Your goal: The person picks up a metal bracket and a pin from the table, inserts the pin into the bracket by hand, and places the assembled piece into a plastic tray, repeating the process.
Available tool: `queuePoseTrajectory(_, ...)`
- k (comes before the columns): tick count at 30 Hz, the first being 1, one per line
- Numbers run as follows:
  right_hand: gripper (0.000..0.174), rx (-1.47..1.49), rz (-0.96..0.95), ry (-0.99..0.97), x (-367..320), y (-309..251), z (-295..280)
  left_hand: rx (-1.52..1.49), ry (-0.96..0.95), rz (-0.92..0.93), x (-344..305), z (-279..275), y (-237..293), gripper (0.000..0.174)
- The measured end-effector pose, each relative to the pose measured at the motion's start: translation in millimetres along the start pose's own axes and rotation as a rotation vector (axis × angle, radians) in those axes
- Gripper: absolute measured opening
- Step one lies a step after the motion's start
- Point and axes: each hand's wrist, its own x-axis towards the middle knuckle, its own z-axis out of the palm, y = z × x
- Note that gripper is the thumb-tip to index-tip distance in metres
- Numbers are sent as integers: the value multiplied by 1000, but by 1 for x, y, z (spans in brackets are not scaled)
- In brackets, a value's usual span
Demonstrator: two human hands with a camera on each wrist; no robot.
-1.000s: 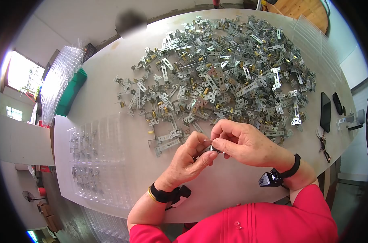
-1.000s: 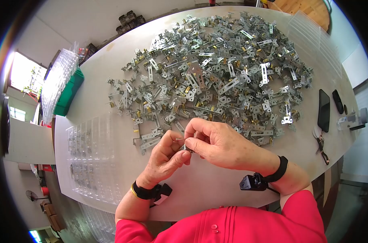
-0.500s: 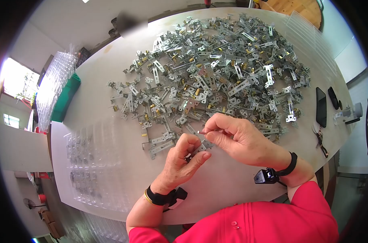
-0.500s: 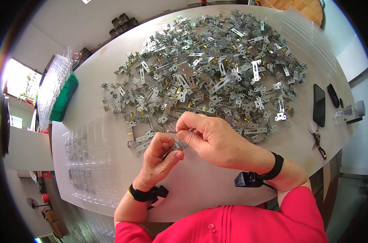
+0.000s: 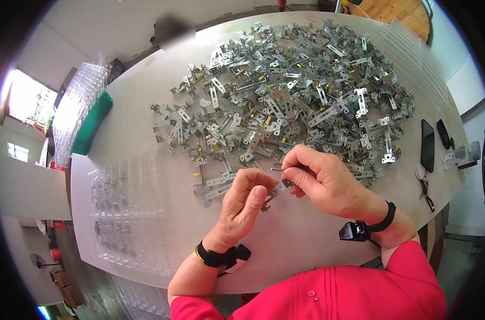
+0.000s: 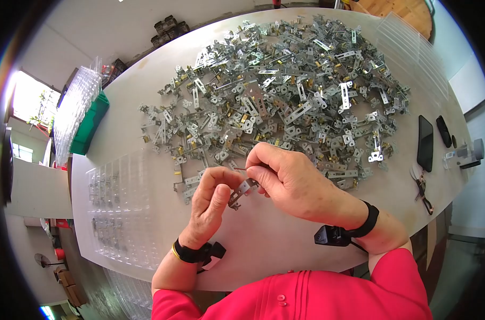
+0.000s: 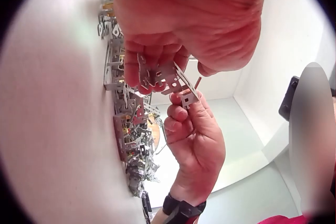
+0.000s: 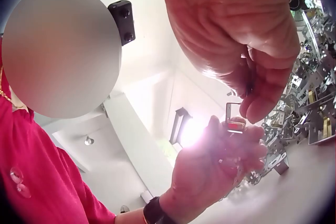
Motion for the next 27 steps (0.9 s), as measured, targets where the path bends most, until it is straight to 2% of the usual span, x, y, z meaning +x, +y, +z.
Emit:
queuePoseTrajectory(2, 8, 2, -8, 20, 1, 0, -2, -22, 52, 55, 2, 0, 0, 38)
queuePoseTrajectory(5, 8, -2, -4, 57, 1, -3, -6, -50, 44, 12, 1, -4, 2, 38)
queuePoseTrajectory(10, 8, 15, 29, 82, 3, -4, -10, -132, -125, -79, 2, -11, 2, 38)
queuePoseTrajectory(14, 8, 45, 30, 72, 4, -4, -11, -149, -139, -74, 3, -10, -3, 38)
queuePoseTrajectory(16, 7, 46, 19, 77, 4, -4, -12, -202, 43, -31, 4, -2, -5, 47)
queuePoseTrajectory(20, 8, 172, -52, 163, 5, 1, -11, -357, 48, 41, 8, -9, -11, 51)
queuePoseTrajectory(22, 9, 224, -68, 178, 7, 4, -10, -445, -45, 19, 7, -12, -8, 51)
queuePoseTrajectory(27, 12, 440, 34, 117, 8, 11, 1, -562, -31, -35, 5, -17, -12, 58)
